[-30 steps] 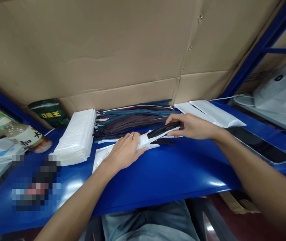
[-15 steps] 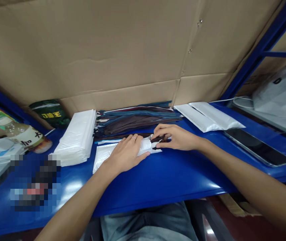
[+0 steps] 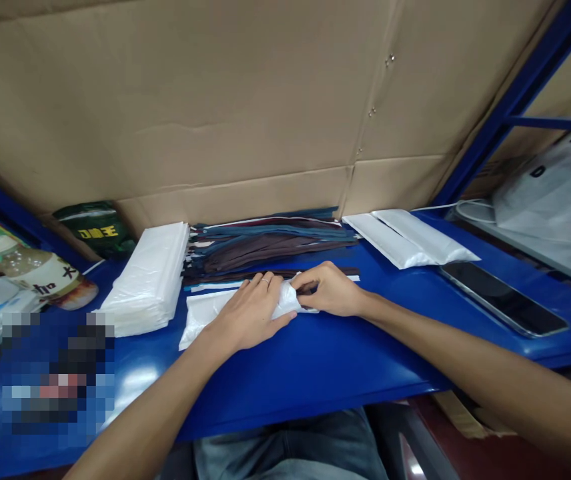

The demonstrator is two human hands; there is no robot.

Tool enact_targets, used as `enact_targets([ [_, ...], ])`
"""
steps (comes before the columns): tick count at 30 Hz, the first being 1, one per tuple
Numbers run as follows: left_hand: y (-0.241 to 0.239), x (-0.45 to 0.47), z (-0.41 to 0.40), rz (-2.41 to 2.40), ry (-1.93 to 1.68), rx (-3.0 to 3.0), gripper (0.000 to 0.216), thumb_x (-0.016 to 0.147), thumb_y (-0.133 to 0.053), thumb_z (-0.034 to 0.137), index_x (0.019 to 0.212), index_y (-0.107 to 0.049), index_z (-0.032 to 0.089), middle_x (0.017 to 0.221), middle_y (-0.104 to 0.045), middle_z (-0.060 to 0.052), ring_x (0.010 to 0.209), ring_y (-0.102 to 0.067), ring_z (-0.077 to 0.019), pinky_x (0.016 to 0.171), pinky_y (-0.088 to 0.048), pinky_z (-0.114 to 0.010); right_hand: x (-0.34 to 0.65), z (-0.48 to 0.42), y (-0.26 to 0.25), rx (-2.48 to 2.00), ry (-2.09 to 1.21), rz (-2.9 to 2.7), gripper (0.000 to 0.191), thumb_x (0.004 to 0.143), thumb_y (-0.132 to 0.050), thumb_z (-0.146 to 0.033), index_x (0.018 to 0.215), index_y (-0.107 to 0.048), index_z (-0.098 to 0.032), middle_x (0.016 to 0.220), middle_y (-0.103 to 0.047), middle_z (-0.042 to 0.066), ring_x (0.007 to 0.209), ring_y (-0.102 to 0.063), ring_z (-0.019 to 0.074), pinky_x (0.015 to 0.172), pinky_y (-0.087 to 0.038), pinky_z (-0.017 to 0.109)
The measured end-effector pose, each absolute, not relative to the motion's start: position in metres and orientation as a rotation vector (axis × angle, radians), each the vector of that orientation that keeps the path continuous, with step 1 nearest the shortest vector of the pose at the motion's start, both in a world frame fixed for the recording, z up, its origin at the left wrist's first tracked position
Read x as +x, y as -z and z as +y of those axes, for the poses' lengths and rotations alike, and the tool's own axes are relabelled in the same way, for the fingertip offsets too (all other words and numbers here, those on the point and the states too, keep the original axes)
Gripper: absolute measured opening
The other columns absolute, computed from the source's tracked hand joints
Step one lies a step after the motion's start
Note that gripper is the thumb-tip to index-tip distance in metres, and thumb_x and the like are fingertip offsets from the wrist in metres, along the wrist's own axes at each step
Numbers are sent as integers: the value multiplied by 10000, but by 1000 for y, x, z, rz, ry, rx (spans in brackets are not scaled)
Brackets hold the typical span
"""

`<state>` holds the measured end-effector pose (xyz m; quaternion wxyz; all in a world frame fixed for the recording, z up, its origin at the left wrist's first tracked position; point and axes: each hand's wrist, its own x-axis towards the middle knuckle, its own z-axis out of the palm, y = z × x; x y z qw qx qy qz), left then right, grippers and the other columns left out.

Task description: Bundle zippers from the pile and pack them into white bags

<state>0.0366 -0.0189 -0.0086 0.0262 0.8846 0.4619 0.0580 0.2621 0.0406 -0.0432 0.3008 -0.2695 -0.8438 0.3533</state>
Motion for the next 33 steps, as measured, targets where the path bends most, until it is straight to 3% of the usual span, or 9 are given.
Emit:
enact_targets([
  [4, 10, 37, -19, 1401, -209, 2730, 475, 1041, -543, 522, 1377, -517, 189, 1363, -594, -164, 1273, -574, -352, 1042, -496, -506, 271, 44, 33, -664, -972, -2380, 189, 851, -564, -166, 688, -661, -180, 634, -488, -49, 607, -416, 106, 582, -326, 248],
  [8, 13, 43, -17, 1396, -231, 2722, 377, 1050, -515, 488, 1258, -558, 176, 1283, -608, -158, 1227, -578, -342, 1033, -493, -511, 264, 42, 33, -605, -1043, -2365, 225, 826, -527, -150, 603, -519, -177, 616, -403, -50, 606, -368, 100, 583, -298, 251],
  [11, 14, 47, -17, 1381, -271, 2712, 382, 1058, -502, 482, 1282, -558, 178, 1268, -611, -147, 1211, -577, -328, 1039, -488, -506, 256, 40, 34, -598, -1036, -2356, 229, 780, -516, -102, 575, -447, -179, 584, -352, -58, 596, -344, 94, 572, -278, 249],
  [13, 12, 47, -20, 1391, -294, 2706, 484, 1045, -525, 532, 1393, -523, 196, 1324, -599, -146, 1249, -560, -335, 1066, -473, -518, 257, 40, 30, -591, -1053, -2361, 223, 811, -542, -119, 600, -505, -183, 592, -419, -58, 606, -392, 101, 578, -308, 247],
  [16, 1, 45, -27, 1520, -318, 2703, 654, 1023, -506, 651, 1527, -452, 239, 1399, -572, -157, 1299, -537, -364, 1073, -470, -549, 268, 44, 21, -546, -1151, -2397, 143, 884, -648, -257, 772, -715, -201, 751, -674, -24, 722, -588, 156, 657, -446, 267],
  [19, -18, 41, -34, 1762, -306, 2741, 559, 1048, -455, 625, 1406, -567, 210, 1345, -605, -174, 1261, -576, -378, 1013, -510, -535, 286, 54, 15, -640, -1170, -2331, 223, 909, -714, -408, 992, -807, -223, 958, -795, 31, 832, -703, 200, 740, -535, 308],
  [22, -33, 35, -35, 2036, -109, 2619, 448, 1075, -403, 541, 1168, -657, 184, 1123, -704, -169, 1020, -703, -366, 839, -564, -497, 300, 64, 18, -871, -1140, -2244, 365, 965, -660, -543, 952, -778, -198, 840, -791, 55, 666, -703, 170, 613, -530, 283],
  [25, -34, 28, -31, 2070, 193, 2468, 568, 1067, -334, 609, 1012, -702, 180, 927, -748, -167, 855, -745, -385, 744, -563, -504, 305, 68, 24, -1072, -1210, -2298, 511, 986, -592, -647, 780, -679, -186, 660, -735, 46, 467, -626, 138, 458, -455, 254],
  [33, -7, 24, -22, 1868, 196, 2546, 588, 1099, -284, 530, 1031, -738, 163, 1050, -787, -208, 960, -757, -403, 813, -546, -511, 291, 62, 37, -1091, -1379, -2317, 434, 934, -675, -620, 851, -639, -196, 657, -711, 21, 447, -619, 136, 417, -430, 244],
])
